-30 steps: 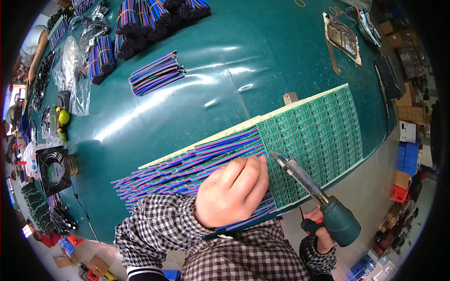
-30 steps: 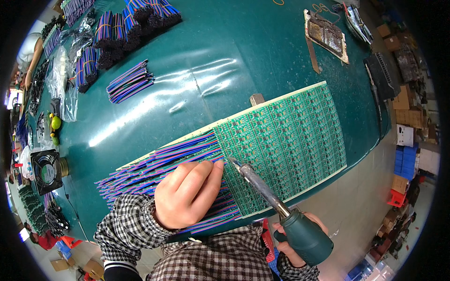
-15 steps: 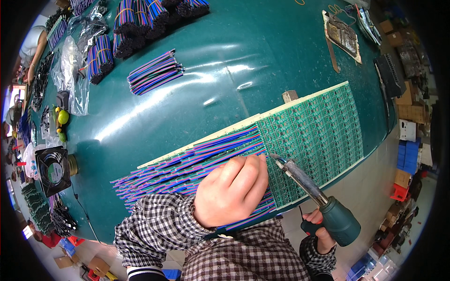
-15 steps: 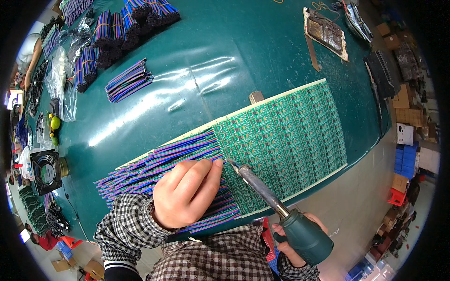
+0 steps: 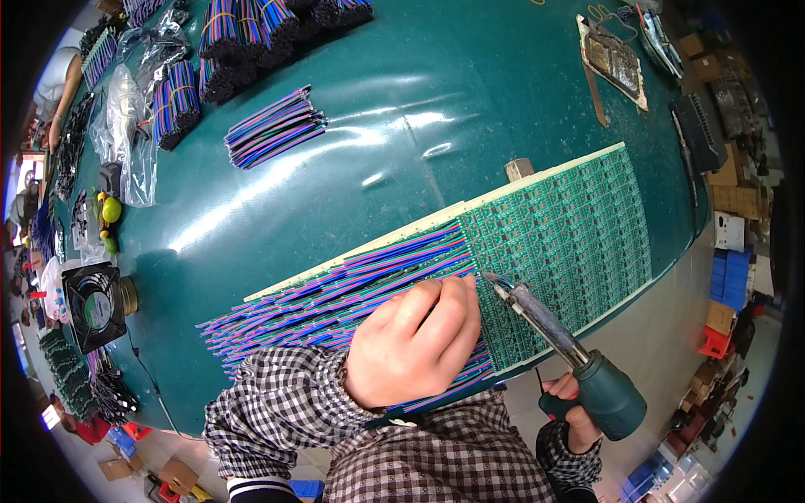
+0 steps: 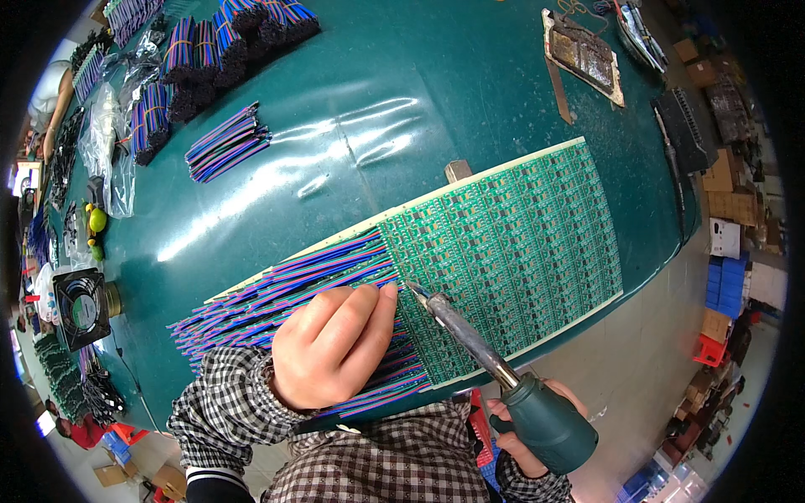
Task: The person solders ribbon wires onto a circuit board by positioning the wires along the board by hand and attaching them with a soldering gun.
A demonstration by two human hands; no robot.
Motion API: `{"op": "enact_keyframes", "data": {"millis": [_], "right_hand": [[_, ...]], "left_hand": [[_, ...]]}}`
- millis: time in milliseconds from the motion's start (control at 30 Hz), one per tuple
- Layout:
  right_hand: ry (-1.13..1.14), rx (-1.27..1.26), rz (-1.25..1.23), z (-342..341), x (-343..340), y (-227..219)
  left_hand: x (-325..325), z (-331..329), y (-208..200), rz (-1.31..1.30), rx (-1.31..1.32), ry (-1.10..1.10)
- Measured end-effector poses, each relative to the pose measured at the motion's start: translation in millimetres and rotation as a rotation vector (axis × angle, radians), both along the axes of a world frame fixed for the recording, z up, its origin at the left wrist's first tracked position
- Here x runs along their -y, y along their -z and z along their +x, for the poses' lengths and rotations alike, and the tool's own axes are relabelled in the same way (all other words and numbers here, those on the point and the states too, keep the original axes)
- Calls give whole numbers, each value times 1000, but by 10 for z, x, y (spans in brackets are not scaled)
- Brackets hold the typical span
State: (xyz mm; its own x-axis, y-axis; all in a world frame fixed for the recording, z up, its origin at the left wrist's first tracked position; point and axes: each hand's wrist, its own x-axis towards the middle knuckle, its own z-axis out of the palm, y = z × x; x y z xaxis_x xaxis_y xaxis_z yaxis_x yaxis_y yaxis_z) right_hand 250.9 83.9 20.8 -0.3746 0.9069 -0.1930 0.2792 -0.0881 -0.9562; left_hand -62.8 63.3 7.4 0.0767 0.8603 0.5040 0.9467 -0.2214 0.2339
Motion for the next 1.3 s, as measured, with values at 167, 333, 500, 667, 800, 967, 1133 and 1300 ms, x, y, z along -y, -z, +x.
{"op": "enact_keyframes", "data": {"millis": [167,333,500,667,800,967,1133,1300], "right_hand": [[-6,28,0,-106,-31,-79],[-52,78,38,-136,-66,-113],[-68,69,30,-141,-63,-133],[-72,42,-27,-46,-72,-103],[10,-16,-122,2,-48,-94],[84,-36,-187,-264,-89,-260],[75,-44,-180,-176,-64,-204],[15,-3,-102,-41,-41,-95]], "left_hand": [[3,-4,-13,-5,-31,8],[3,-1,-10,-3,-39,6],[0,-2,-11,0,-38,0],[-5,1,9,14,-36,1],[-6,-9,2,19,-35,6],[-13,-10,13,16,17,15],[-16,-27,13,28,36,29],[-17,-33,15,34,33,32]]}}
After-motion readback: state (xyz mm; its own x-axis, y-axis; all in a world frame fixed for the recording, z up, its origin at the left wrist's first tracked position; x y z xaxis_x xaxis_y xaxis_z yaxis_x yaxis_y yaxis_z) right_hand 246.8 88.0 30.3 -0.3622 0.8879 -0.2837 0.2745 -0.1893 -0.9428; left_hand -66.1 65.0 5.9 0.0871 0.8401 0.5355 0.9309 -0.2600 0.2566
